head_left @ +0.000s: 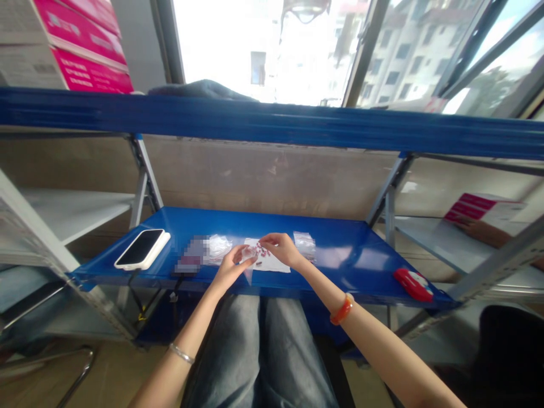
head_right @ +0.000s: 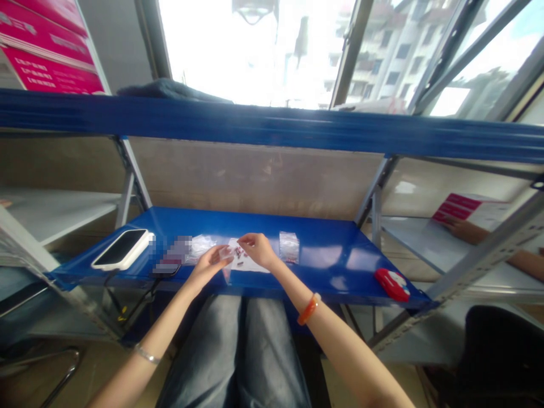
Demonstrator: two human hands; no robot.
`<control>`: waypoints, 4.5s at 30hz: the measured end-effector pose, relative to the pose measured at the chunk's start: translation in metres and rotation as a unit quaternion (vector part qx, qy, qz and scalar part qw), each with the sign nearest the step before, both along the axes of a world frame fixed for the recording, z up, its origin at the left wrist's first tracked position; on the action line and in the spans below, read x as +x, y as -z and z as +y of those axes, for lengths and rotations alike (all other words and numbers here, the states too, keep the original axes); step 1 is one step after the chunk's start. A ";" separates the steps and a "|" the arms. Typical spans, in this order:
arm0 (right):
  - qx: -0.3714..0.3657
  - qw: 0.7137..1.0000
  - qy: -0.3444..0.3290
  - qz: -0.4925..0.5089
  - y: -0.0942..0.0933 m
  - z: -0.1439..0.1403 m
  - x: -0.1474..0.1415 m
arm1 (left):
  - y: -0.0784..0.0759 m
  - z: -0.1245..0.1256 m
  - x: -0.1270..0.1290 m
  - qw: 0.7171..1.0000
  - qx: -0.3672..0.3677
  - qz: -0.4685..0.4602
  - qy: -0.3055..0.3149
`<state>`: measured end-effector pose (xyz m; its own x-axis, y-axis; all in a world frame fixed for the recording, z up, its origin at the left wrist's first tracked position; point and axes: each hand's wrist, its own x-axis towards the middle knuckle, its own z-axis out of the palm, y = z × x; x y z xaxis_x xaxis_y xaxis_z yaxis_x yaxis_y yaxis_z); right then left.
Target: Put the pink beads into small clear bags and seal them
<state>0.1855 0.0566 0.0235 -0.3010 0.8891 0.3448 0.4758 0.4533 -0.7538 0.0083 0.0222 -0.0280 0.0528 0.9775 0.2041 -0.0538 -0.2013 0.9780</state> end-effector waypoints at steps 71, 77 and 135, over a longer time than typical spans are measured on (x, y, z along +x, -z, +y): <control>-0.114 0.980 -0.065 0.148 0.003 -0.017 -0.004 | -0.037 -0.019 -0.016 1.000 -0.002 -0.016 -0.025; -0.095 0.984 -0.036 0.144 -0.002 -0.020 -0.005 | -0.040 -0.025 -0.010 0.997 0.049 0.004 -0.052; -0.178 0.974 -0.092 0.106 0.023 -0.041 0.039 | -0.014 -0.019 0.027 0.986 0.060 0.153 0.031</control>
